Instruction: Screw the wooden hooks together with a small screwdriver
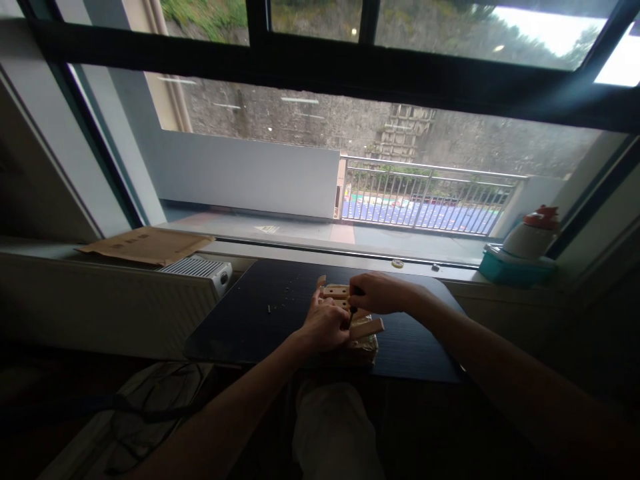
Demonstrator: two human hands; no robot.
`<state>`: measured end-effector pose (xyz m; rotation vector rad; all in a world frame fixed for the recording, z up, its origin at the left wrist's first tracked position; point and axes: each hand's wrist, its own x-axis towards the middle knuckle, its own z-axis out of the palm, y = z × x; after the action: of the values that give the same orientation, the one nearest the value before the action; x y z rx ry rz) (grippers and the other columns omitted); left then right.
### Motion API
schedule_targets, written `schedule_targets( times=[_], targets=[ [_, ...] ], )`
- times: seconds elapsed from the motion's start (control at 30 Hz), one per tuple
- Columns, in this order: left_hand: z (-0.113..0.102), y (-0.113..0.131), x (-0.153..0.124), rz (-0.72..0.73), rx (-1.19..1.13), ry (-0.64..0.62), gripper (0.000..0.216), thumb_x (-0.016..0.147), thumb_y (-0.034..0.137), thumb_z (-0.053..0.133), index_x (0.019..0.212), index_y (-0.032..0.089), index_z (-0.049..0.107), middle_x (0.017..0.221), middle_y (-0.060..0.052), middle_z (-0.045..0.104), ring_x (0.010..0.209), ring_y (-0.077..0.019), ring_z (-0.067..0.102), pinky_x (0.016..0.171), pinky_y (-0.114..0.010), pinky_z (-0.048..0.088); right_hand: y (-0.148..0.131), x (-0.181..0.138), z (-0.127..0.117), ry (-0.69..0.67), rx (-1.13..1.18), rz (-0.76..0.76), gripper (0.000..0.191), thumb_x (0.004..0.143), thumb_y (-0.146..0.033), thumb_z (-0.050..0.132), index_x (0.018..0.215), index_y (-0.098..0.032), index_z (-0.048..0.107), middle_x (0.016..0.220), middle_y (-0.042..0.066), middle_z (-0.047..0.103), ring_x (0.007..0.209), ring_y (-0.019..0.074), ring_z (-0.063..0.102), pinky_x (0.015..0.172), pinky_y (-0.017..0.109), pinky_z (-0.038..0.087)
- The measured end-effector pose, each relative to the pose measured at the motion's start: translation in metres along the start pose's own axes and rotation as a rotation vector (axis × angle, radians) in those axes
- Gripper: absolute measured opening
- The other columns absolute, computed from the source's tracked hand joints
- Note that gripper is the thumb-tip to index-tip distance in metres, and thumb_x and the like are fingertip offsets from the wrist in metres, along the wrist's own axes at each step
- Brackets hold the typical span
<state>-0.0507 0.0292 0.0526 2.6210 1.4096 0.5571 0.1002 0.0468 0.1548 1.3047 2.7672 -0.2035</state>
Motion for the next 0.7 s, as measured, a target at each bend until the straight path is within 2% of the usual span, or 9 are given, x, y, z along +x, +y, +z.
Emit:
schedule_targets(
  times=[0.2,0.37,0.43,0.57,0.7],
  targets=[
    [0.003,0.000,-0.001,0.006,0.026,0.052,0.025,0.072,0.039,0.056,0.057,0.022,0.064,0.068,-0.001,0.064,0.088,-0.0214,0.054,0.105,-0.052,0.008,-0.010,0.004,0.005,0.030,-0.045,0.028,0.026,0.081,-0.034,0.045,0.087,-0.017,0.065,0.079,0.006,0.065,0.062,0.0128,0.053,0.051,0.022,0.030],
    [0.002,0.001,-0.001,0.007,0.015,0.037,0.021,0.072,0.036,0.055,0.060,0.022,0.065,0.068,-0.001,0.063,0.087,-0.0215,0.055,0.103,-0.052,0.012,-0.010,0.005,0.012,0.124,-0.068,0.205,0.031,0.083,-0.040,0.042,0.084,-0.018,0.064,0.079,0.005,0.065,0.063,0.0140,0.054,0.051,0.023,0.030],
    [0.002,0.000,-0.001,0.006,0.019,0.028,0.021,0.072,0.036,0.055,0.061,0.022,0.066,0.067,-0.001,0.063,0.087,-0.0214,0.055,0.103,-0.052,0.012,-0.007,0.002,0.006,0.095,-0.055,0.162,0.028,0.080,-0.040,0.047,0.087,-0.020,0.064,0.081,0.004,0.065,0.065,0.0138,0.054,0.052,0.023,0.031],
    [0.004,-0.002,0.000,0.024,0.028,0.030,0.021,0.073,0.037,0.054,0.063,0.023,0.066,0.066,0.000,0.061,0.086,-0.0206,0.054,0.104,-0.052,0.008,-0.005,-0.003,-0.009,-0.015,0.014,-0.059,0.024,0.075,-0.029,0.053,0.095,-0.021,0.064,0.083,0.002,0.066,0.065,0.0116,0.054,0.053,0.021,0.032],
    [0.005,-0.003,0.000,0.039,0.033,0.038,0.024,0.074,0.038,0.053,0.060,0.023,0.065,0.063,0.000,0.060,0.084,-0.0201,0.054,0.104,-0.052,0.005,-0.005,-0.003,-0.009,-0.059,0.002,-0.081,0.022,0.075,-0.023,0.049,0.088,-0.017,0.066,0.074,0.003,0.065,0.060,0.0109,0.051,0.052,0.021,0.032]
  ],
)
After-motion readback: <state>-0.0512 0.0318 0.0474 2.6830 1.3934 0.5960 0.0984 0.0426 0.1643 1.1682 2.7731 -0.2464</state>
